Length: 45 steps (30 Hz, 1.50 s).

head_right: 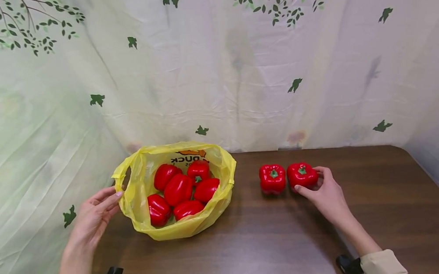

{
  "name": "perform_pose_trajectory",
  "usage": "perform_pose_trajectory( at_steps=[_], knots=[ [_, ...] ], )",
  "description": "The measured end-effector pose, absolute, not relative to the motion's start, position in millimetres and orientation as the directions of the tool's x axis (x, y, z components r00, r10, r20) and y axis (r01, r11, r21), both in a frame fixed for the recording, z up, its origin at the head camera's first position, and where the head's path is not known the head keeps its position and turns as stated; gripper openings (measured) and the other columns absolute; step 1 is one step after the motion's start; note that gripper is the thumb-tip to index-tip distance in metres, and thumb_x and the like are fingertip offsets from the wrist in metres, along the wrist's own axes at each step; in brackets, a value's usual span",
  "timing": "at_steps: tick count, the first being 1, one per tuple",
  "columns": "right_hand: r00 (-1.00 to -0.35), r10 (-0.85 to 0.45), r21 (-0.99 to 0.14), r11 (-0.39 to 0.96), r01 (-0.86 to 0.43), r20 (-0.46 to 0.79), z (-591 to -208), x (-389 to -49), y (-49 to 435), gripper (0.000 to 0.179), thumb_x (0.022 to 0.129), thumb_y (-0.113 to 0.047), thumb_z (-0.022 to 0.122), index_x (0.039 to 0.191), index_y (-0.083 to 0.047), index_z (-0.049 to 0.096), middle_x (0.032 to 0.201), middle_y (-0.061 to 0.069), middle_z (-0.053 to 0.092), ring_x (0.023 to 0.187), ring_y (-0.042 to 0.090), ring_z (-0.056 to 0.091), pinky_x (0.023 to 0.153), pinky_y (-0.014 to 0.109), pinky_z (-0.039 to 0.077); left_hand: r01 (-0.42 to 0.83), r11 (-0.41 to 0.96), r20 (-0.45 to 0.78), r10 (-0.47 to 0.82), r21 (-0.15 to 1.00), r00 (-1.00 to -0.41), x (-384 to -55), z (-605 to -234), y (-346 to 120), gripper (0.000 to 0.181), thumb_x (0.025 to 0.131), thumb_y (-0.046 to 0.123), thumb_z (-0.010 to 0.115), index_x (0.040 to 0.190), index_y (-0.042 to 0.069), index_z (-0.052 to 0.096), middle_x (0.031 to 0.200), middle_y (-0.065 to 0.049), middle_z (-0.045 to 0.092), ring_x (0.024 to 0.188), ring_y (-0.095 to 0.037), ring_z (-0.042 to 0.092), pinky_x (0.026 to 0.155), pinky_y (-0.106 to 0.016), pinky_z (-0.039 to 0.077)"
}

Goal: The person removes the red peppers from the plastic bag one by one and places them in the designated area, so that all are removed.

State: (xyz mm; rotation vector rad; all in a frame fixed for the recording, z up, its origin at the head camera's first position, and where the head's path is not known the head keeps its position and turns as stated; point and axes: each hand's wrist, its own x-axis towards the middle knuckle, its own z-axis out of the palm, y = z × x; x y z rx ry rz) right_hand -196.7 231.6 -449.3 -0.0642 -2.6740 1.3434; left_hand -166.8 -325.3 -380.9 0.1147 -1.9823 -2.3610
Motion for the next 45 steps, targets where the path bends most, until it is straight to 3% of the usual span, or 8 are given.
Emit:
perform_pose_trajectory(
  at_steps=[5,13,18,27,35,41,45],
  knots=[
    [-0.987,0.117,-0.780,0.626,-0.016,0.114,-450,-197,228,0.089,0.086,-0.050,0.072,0.144,-0.001,0.025,0.135,0.029,0.042,0.114,0.045,0.056,0.082,0.055,0.054,-0.005,-0.173,-0.020,-0.088,0.985,-0.996,-167,-381,-326,0.017,0.093,0.008,0.069,0.110,0.006,0.068,0.099,-0.002,0.071,0.088,-0.014,0.069,0.082,-0.027,0.056],
    [-0.985,0.072,-0.738,0.672,-0.067,0.155,-450,-198,224,0.092,0.085,-0.049,0.074,0.148,-0.002,0.027,0.132,0.024,0.048,0.097,0.033,0.056,0.071,0.039,0.052,-0.001,-0.179,-0.018,-0.095,0.984,-0.995,-167,-381,-326,0.015,0.092,0.008,0.069,0.107,0.007,0.069,0.098,-0.002,0.071,0.087,-0.014,0.069,0.082,-0.027,0.056],
    [-0.986,0.058,-0.734,0.675,-0.076,0.156,-450,-196,224,0.094,0.083,-0.048,0.076,0.149,-0.001,0.028,0.134,0.025,0.045,0.093,0.034,0.060,0.073,0.041,0.054,0.000,-0.186,-0.017,-0.093,0.983,-0.996,-166,-382,-327,0.015,0.092,0.007,0.069,0.107,0.007,0.069,0.098,-0.002,0.071,0.087,-0.014,0.069,0.082,-0.027,0.056],
    [-0.983,0.059,-0.726,0.683,-0.086,0.172,-448,-192,226,0.092,0.083,-0.046,0.077,0.148,-0.001,0.029,0.138,0.026,0.042,0.104,0.041,0.059,0.082,0.055,0.053,0.009,-0.190,-0.010,-0.097,0.982,-0.995,-166,-383,-327,0.015,0.092,0.007,0.069,0.107,0.006,0.069,0.099,-0.003,0.071,0.087,-0.014,0.069,0.081,-0.028,0.056],
    [-0.963,0.027,-0.703,0.689,-0.178,0.270,-431,-180,226,0.085,0.086,-0.040,0.076,0.148,-0.002,0.031,0.142,0.025,0.039,0.122,0.045,0.045,0.091,0.063,0.045,0.002,-0.183,-0.018,-0.105,0.983,-0.994,-165,-384,-328,0.019,0.092,0.008,0.069,0.111,0.004,0.068,0.099,-0.003,0.071,0.087,-0.015,0.069,0.081,-0.028,0.056],
    [-0.940,-0.007,-0.674,0.695,-0.251,0.342,-413,-174,214,0.075,0.089,-0.038,0.073,0.147,-0.008,0.037,0.140,0.019,0.042,0.120,0.042,0.046,0.089,0.063,0.047,0.004,-0.183,-0.016,-0.106,0.983,-0.994,-165,-382,-327,0.016,0.092,0.008,0.069,0.108,0.006,0.068,0.098,-0.003,0.071,0.086,-0.015,0.069,0.081,-0.028,0.056],
    [-0.915,-0.056,-0.639,0.699,-0.321,0.398,-400,-169,199,0.067,0.088,-0.034,0.075,0.144,-0.012,0.043,0.138,0.012,0.047,0.116,0.035,0.049,0.080,0.054,0.052,-0.002,-0.175,-0.021,-0.110,0.985,-0.994,-166,-381,-326,0.016,0.092,0.009,0.071,0.107,0.007,0.069,0.099,-0.002,0.071,0.086,-0.015,0.069,0.081,-0.027,0.056]
  ],
)
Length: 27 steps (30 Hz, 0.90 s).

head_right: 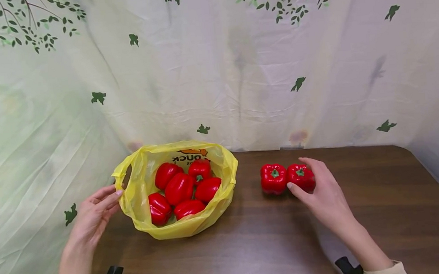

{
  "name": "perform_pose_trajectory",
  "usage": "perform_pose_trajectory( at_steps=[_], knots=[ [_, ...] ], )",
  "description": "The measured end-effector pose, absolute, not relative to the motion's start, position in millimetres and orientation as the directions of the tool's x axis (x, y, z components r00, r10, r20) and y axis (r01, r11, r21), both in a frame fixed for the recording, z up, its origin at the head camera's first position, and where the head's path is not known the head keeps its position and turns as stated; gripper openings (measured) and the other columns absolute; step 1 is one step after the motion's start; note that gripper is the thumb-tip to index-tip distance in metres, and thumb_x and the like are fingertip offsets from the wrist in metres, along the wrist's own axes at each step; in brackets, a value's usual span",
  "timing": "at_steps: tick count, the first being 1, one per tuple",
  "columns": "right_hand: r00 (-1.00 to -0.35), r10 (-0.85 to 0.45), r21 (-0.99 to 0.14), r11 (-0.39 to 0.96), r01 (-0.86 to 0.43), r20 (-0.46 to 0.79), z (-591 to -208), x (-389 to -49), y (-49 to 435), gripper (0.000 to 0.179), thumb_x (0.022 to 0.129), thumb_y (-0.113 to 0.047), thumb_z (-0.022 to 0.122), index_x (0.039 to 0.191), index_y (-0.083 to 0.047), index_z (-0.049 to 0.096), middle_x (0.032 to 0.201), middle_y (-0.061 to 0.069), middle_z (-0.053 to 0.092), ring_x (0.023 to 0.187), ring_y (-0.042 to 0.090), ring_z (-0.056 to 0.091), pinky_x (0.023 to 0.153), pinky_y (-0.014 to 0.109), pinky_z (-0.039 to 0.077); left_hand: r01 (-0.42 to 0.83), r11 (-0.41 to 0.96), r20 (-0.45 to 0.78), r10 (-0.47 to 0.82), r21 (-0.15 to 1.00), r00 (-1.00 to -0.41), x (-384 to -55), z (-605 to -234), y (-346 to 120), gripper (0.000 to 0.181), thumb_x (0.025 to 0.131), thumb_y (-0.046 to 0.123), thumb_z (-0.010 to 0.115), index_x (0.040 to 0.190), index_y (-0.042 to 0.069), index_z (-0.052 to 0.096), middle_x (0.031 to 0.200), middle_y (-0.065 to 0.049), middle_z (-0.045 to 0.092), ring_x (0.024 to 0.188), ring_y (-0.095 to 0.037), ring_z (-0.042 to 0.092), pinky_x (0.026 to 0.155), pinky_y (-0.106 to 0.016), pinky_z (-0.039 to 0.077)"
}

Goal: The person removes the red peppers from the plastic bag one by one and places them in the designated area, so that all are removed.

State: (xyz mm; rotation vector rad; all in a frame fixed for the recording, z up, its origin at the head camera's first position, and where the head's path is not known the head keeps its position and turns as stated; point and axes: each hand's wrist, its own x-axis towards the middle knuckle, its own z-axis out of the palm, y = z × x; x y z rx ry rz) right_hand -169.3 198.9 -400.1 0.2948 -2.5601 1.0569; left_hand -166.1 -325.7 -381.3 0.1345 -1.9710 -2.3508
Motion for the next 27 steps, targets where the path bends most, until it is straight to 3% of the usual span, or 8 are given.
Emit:
perform_pose_trajectory(
  at_steps=[6,12,16,22,27],
  knots=[
    [-0.843,-0.170,-0.565,0.673,-0.477,0.510,-383,-165,175,0.060,0.084,-0.021,0.080,0.137,-0.015,0.051,0.133,0.001,0.052,0.120,0.024,0.050,0.091,0.050,0.048,-0.010,-0.180,-0.030,-0.110,0.984,-0.993,-167,-379,-324,0.018,0.091,0.010,0.072,0.108,0.007,0.069,0.100,-0.003,0.070,0.088,-0.015,0.069,0.083,-0.029,0.056],
    [-0.763,-0.279,-0.505,0.610,-0.610,0.583,-371,-163,154,0.058,0.081,-0.016,0.082,0.133,-0.020,0.055,0.129,-0.008,0.056,0.114,0.014,0.054,0.088,0.020,0.048,-0.015,-0.187,-0.038,-0.120,0.982,-0.992,-166,-378,-324,0.016,0.090,0.011,0.072,0.106,0.008,0.069,0.099,-0.002,0.071,0.087,-0.015,0.069,0.083,-0.028,0.056],
    [-0.746,-0.339,-0.513,0.562,-0.649,0.573,-363,-162,140,0.058,0.083,-0.017,0.081,0.134,-0.021,0.054,0.130,-0.009,0.054,0.114,0.010,0.053,0.085,0.024,0.052,-0.007,-0.195,-0.033,-0.131,0.981,-0.991,-165,-376,-325,0.013,0.090,0.010,0.072,0.103,0.009,0.070,0.097,-0.002,0.071,0.085,-0.014,0.069,0.081,-0.028,0.056],
    [-0.720,-0.436,-0.508,0.513,-0.692,0.541,-353,-165,120,0.057,0.085,-0.020,0.079,0.135,-0.018,0.053,0.135,-0.006,0.053,0.125,0.014,0.049,0.098,0.033,0.048,0.025,-0.223,-0.002,-0.122,0.975,-0.993,-165,-376,-326,0.009,0.091,0.004,0.070,0.099,0.009,0.071,0.093,-0.002,0.072,0.082,-0.014,0.069,0.078,-0.028,0.057],
    [-0.690,-0.492,-0.502,0.474,-0.724,0.531,-345,-167,104,0.055,0.086,-0.021,0.078,0.135,-0.019,0.054,0.135,-0.008,0.052,0.125,0.012,0.048,0.100,0.038,0.046,0.022,-0.215,-0.006,-0.127,0.976,-0.992,-165,-377,-327,0.008,0.091,0.005,0.070,0.098,0.008,0.071,0.092,-0.002,0.071,0.081,-0.014,0.069,0.078,-0.028,0.057]
  ],
)
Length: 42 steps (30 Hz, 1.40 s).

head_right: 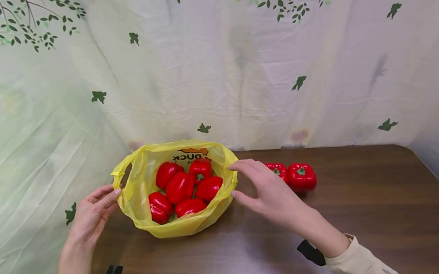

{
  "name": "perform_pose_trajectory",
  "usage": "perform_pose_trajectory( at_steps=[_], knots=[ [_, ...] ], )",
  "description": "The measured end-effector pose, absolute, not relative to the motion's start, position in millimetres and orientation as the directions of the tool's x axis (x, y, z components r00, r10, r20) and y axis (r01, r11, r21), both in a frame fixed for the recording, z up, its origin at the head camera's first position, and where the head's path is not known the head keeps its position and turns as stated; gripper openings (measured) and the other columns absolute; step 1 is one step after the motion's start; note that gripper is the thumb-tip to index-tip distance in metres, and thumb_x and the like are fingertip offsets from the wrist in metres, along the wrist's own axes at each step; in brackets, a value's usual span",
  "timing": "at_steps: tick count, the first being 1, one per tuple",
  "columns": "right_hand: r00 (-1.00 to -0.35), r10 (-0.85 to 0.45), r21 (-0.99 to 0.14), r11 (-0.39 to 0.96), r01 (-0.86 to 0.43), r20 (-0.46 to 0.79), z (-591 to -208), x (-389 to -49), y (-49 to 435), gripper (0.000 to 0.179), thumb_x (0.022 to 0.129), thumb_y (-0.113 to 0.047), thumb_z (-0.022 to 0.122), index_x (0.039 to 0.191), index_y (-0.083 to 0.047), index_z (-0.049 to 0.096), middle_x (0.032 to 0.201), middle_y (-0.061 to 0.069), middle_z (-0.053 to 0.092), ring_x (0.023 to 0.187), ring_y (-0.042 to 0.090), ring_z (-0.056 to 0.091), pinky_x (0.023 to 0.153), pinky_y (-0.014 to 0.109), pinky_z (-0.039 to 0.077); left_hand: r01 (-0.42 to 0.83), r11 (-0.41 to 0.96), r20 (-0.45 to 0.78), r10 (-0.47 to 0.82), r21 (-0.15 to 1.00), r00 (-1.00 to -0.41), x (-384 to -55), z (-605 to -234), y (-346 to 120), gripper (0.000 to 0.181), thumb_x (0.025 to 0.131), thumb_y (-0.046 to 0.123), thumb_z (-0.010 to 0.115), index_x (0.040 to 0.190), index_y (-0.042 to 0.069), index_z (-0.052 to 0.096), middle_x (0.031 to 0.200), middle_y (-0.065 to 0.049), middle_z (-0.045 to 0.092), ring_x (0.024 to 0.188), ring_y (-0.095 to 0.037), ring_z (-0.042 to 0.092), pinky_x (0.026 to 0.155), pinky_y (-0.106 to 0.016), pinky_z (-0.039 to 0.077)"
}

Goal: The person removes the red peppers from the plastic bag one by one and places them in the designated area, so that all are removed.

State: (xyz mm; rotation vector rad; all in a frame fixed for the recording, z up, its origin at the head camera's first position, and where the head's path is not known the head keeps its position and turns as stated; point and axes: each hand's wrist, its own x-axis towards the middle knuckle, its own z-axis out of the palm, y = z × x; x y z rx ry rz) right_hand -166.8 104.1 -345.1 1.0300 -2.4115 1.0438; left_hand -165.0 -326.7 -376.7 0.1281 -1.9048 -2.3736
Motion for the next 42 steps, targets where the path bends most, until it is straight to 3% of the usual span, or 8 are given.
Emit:
perform_pose_trajectory(
  at_steps=[15,25,31,42],
  knots=[
    [-0.613,-0.621,-0.491,0.384,-0.782,0.489,-335,-187,45,0.044,0.092,-0.025,0.072,0.131,-0.015,0.057,0.129,-0.004,0.057,0.121,0.011,0.050,0.099,0.034,0.047,0.028,-0.252,-0.002,-0.120,0.967,-0.993,-165,-379,-327,0.008,0.090,0.002,0.070,0.098,0.006,0.070,0.090,-0.004,0.072,0.079,-0.014,0.069,0.076,-0.027,0.058],
    [-0.657,-0.670,-0.547,0.426,-0.721,0.345,-351,-212,21,0.044,0.092,-0.020,0.071,0.133,-0.015,0.055,0.130,-0.005,0.057,0.121,0.013,0.052,0.101,0.031,0.044,0.020,-0.240,-0.010,-0.125,0.971,-0.992,-166,-376,-326,0.008,0.090,0.003,0.071,0.098,0.006,0.070,0.091,-0.004,0.071,0.080,-0.014,0.069,0.076,-0.027,0.058],
    [-0.709,-0.674,-0.553,0.518,-0.653,0.205,-366,-223,15,0.050,0.090,-0.022,0.073,0.136,-0.015,0.053,0.133,-0.003,0.055,0.123,0.015,0.050,0.102,0.033,0.044,0.016,-0.227,-0.013,-0.127,0.974,-0.992,-165,-375,-326,0.010,0.090,0.005,0.072,0.099,0.006,0.069,0.092,-0.004,0.072,0.081,-0.014,0.069,0.077,-0.027,0.057],
    [-0.762,-0.645,-0.495,0.645,-0.583,0.057,-389,-242,12,0.059,0.087,-0.023,0.076,0.140,-0.011,0.052,0.139,0.006,0.052,0.128,0.024,0.046,0.106,0.040,0.040,0.038,-0.261,0.006,-0.122,0.965,-0.992,-165,-375,-329,0.008,0.091,0.002,0.069,0.097,0.006,0.070,0.091,-0.004,0.072,0.081,-0.014,0.069,0.077,-0.028,0.057]
  ],
)
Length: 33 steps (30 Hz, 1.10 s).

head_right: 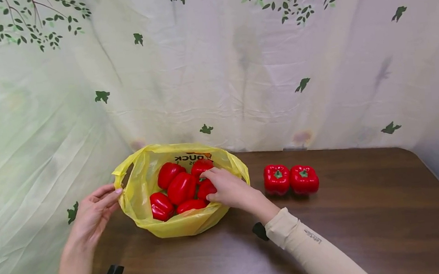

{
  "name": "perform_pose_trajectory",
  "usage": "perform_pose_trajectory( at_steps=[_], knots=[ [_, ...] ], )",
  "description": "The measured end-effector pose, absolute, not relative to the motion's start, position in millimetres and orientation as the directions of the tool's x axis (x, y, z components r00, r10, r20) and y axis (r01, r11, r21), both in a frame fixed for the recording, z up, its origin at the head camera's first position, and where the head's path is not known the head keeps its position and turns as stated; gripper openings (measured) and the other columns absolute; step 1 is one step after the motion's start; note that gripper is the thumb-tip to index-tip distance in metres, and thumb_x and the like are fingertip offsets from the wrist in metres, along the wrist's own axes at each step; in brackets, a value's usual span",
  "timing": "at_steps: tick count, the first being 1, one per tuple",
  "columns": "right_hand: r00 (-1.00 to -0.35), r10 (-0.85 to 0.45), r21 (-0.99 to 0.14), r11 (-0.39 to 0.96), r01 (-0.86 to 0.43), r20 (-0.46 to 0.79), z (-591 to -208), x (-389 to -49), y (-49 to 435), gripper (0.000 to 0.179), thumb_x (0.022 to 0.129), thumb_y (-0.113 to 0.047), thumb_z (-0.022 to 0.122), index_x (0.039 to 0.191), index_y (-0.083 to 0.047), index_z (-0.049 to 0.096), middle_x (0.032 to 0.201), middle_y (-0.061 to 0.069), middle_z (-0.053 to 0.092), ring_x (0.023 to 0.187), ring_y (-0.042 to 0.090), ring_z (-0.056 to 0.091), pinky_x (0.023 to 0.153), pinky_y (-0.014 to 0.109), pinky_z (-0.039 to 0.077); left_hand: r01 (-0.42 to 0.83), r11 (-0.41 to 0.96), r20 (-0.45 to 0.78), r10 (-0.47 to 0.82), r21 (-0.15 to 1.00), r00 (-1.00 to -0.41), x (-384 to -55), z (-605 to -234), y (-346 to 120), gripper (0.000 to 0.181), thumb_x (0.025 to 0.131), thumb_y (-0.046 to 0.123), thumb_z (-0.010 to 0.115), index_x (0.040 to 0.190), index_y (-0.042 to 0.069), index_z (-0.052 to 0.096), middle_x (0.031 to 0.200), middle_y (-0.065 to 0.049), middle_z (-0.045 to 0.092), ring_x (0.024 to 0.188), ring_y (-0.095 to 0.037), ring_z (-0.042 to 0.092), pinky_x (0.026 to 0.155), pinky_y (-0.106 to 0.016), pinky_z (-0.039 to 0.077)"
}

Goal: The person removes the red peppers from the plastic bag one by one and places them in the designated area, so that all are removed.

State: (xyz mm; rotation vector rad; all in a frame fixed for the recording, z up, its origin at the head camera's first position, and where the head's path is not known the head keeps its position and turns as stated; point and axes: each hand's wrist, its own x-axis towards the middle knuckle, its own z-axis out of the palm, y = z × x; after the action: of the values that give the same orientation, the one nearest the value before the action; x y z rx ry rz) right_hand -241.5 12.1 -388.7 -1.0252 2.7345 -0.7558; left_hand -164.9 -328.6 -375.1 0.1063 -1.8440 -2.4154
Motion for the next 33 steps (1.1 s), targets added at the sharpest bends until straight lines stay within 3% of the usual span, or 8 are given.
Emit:
perform_pose_trajectory(
  at_steps=[11,21,33],
  knots=[
    [-0.790,-0.613,-0.540,0.661,-0.521,0.014,-404,-252,13,0.061,0.081,-0.022,0.081,0.136,-0.011,0.055,0.134,0.006,0.055,0.120,0.022,0.051,0.100,0.037,0.046,0.033,-0.271,0.002,-0.116,0.962,-0.993,-163,-373,-330,0.009,0.091,0.003,0.069,0.099,0.005,0.069,0.094,-0.005,0.072,0.083,-0.015,0.070,0.078,-0.029,0.057],
    [-0.810,-0.586,-0.580,0.669,-0.465,-0.026,-413,-253,16,0.075,0.076,-0.021,0.083,0.142,-0.010,0.048,0.134,0.006,0.055,0.117,0.022,0.052,0.099,0.038,0.046,0.028,-0.254,0.001,-0.105,0.967,-0.994,-162,-371,-330,0.012,0.091,0.006,0.070,0.103,0.004,0.069,0.097,-0.005,0.072,0.085,-0.016,0.070,0.081,-0.029,0.056],
    [-0.806,-0.580,-0.573,0.623,-0.533,0.119,-406,-250,14,0.076,0.073,-0.027,0.084,0.138,-0.017,0.045,0.126,-0.002,0.056,0.108,0.016,0.054,0.089,0.035,0.050,0.023,-0.236,-0.007,-0.124,0.972,-0.992,-162,-371,-330,0.013,0.090,0.007,0.072,0.103,0.005,0.068,0.097,-0.004,0.071,0.086,-0.015,0.069,0.080,-0.029,0.057]
  ],
)
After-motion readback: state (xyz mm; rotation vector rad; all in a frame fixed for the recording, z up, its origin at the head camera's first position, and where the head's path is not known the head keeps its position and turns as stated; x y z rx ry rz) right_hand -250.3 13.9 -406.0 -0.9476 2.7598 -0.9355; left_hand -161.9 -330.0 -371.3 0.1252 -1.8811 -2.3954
